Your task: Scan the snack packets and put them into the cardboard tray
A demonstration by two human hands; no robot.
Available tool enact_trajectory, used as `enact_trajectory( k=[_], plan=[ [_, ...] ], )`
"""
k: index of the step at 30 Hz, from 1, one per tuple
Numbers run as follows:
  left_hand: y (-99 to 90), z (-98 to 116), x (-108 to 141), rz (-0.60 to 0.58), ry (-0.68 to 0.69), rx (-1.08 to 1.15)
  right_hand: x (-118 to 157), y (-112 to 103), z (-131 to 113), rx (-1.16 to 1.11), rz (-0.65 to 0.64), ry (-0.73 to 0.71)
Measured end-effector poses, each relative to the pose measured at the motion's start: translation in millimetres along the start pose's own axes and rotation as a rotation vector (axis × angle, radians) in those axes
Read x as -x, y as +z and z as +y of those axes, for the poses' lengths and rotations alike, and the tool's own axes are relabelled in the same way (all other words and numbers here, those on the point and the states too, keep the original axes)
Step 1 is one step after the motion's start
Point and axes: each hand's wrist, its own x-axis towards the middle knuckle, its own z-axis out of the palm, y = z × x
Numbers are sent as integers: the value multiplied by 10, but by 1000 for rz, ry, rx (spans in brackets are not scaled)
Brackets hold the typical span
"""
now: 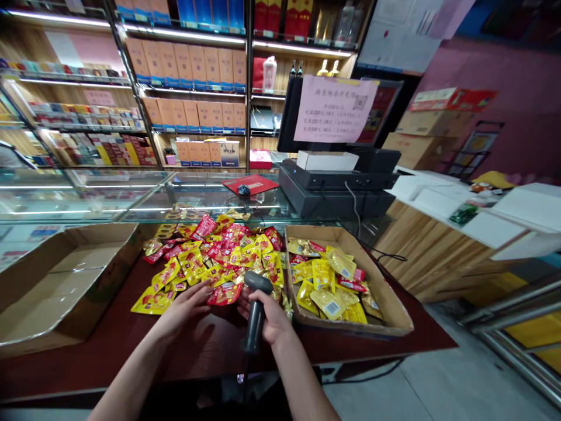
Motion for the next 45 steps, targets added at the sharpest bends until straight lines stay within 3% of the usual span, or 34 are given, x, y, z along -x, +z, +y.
enact_trajectory(
  k=[4, 7, 14, 20, 24, 29, 35, 39, 45],
  plan=[
    [40, 55, -26, -128, 110, -325, -78, 84, -35, 45, -99, 9],
    [80, 77, -107, -116, 135, -427, -133, 194, -71, 95, -133, -16],
    [33, 123, -450, -123, 72, -282, -195, 410, -223, 180, -211, -91],
    [-106, 314, -565, -207, -31, -153, -225, 406, -345, 289, -60, -290],
    [-99, 407, -595, -214, -106, -98, -256, 430, -359, 359, -166, -240],
    [-72, 511, -674, -263, -145, -95, -339, 473, -391, 428, -178, -198],
    [-63, 657, -861, -188, -219, -24, -357, 577, -492, 443, -170, -227],
    [-31, 825, -989, -162, -267, 15, -335, 663, -588, 480, -143, -268],
    [55, 1215, -1209, -136, -230, 8, -241, 725, -566, 604, -19, -457]
  ],
)
